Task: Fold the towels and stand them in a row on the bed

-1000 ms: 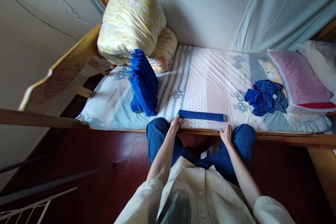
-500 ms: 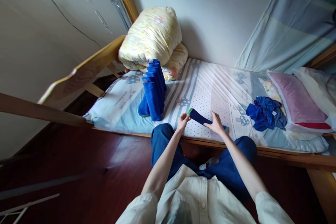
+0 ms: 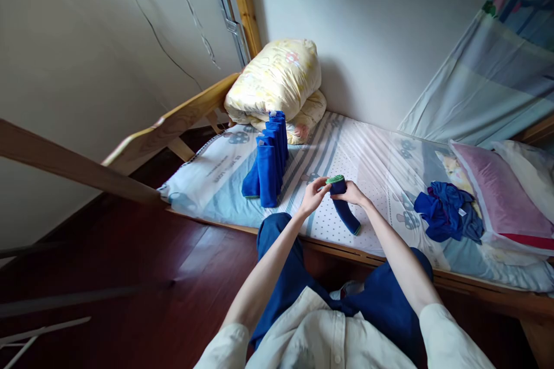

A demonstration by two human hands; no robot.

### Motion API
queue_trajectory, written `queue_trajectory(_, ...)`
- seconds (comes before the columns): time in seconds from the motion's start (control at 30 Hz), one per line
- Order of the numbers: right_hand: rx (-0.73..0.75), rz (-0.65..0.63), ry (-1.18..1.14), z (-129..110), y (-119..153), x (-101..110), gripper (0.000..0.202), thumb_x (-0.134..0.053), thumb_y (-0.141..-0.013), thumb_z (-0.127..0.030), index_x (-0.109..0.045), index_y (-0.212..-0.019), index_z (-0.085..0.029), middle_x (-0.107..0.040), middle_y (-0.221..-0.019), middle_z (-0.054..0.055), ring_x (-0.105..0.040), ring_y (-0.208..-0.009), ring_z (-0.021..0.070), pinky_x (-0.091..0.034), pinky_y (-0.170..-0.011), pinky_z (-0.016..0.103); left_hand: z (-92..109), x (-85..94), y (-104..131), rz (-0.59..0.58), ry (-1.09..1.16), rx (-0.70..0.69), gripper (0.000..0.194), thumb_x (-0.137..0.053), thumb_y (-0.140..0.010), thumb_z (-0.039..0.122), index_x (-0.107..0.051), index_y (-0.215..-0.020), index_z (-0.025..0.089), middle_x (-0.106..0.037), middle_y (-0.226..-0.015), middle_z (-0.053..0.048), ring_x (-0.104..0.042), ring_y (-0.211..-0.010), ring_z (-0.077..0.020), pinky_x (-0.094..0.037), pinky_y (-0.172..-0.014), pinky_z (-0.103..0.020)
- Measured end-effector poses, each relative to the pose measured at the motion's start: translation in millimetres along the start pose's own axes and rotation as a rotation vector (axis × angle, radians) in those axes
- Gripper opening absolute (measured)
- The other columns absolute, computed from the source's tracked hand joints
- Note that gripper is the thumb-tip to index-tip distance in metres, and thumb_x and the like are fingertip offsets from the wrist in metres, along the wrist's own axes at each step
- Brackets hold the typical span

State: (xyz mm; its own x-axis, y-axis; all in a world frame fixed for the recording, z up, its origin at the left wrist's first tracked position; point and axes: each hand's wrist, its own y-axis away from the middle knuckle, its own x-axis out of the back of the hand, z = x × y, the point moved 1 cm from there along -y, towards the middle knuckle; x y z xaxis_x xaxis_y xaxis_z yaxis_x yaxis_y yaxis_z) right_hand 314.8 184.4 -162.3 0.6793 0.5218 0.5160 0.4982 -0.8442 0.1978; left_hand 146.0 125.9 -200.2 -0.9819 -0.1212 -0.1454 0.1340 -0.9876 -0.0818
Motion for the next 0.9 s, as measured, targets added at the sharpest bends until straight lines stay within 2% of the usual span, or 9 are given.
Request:
queue_trajectory(0.13,0.006,0.107,0.007,-15.0,-8.7,-1.7,0.030,-0.086,-0.066,-0.035,-0.074,-0.086,-0.016,-0.077,-0.084,0.004,-0.072,-0.081,0.0219,-0.055,-0.071,0.029,1.6,9.5,-6.3,0.038,0.020,-0.027,0.049,-0.076,-0.081,0.054,-0.067,-0.113,0.018,-0.073,-0.113,-0.010,-0.067,-0.114,-0.0254,-0.053,-0.100,-0.038)
queue_trajectory(0.27,0.023,0.196,-0.016,-30.9,-24.8,-1.4,0.031,-0.085,-0.067,-0.039,-0.074,-0.085,-0.017,-0.078,-0.084,0.006,-0.074,-0.083,0.0234,-0.057,-0.070,0.029,-21.3,15.7,-1.8,0.032,0.052,0.061,0.061,-0.082,-0.077,0.052,-0.059,-0.125,0.021,-0.066,-0.132,-0.015,-0.061,-0.127,-0.0285,-0.051,-0.104,-0.045)
queue_trajectory(0.4,0.039,0.279,-0.060,-48.3,-43.6,-2.5,0.031,-0.083,-0.067,-0.045,-0.071,-0.075,-0.017,-0.075,-0.074,0.005,-0.073,-0.074,0.0228,-0.057,-0.066,0.029,-53.8,14.9,3.3,-0.001,-0.064,0.181,0.070,-0.089,-0.068,0.042,-0.057,-0.125,0.019,-0.069,-0.123,-0.016,-0.063,-0.123,-0.0297,-0.049,-0.107,-0.050)
queue_trajectory(0.5,0.063,0.320,-0.109,-64.8,-55.2,-2.1,0.033,-0.083,-0.066,-0.046,-0.069,-0.072,-0.017,-0.074,-0.071,0.005,-0.073,-0.072,0.0225,-0.057,-0.065,0.029,-64.1,13.8,-0.2,0.065,-0.187,0.183,0.064,-0.089,-0.064,0.035,-0.059,-0.118,0.018,-0.072,-0.112,-0.012,-0.068,-0.111,-0.0271,-0.050,-0.105,-0.047)
queue_trajectory(0.6,0.095,0.343,-0.156,-82.7,-63.5,1.9,0.036,-0.084,-0.064,-0.049,-0.070,-0.073,-0.017,-0.074,-0.073,0.005,-0.073,-0.073,0.0225,-0.057,-0.065,0.029,-57.1,13.1,-7.3,0.148,-0.300,0.156,0.049,-0.084,-0.066,0.030,-0.062,-0.107,0.017,-0.072,-0.099,-0.007,-0.068,-0.097,-0.0237,-0.053,-0.096,-0.041)
queue_trajectory(0.73,0.150,0.374,-0.234,-103.3,-69.0,11.8,0.037,-0.083,-0.065,-0.049,-0.071,-0.077,-0.016,-0.075,-0.073,0.004,-0.073,-0.074,0.0219,-0.058,-0.068,0.028,-34.9,7.9,-11.8,0.192,-0.409,0.124,0.038,-0.081,-0.062,0.029,-0.062,-0.092,0.017,-0.068,-0.083,-0.002,-0.065,-0.082,-0.0211,-0.052,-0.079,-0.034)
queue_trajectory(0.9,0.158,0.423,-0.252,-119.5,-54.9,28.2,0.034,-0.084,-0.065,-0.046,-0.071,-0.079,-0.017,-0.076,-0.078,0.006,-0.075,-0.082,0.0241,-0.059,-0.074,0.030,-14.3,-7.3,-5.4,0.235,-0.391,0.100,0.030,-0.076,-0.060,0.026,-0.060,-0.084,0.018,-0.063,-0.075,0.000,-0.060,-0.072,-0.0172,-0.047,-0.068,-0.029)
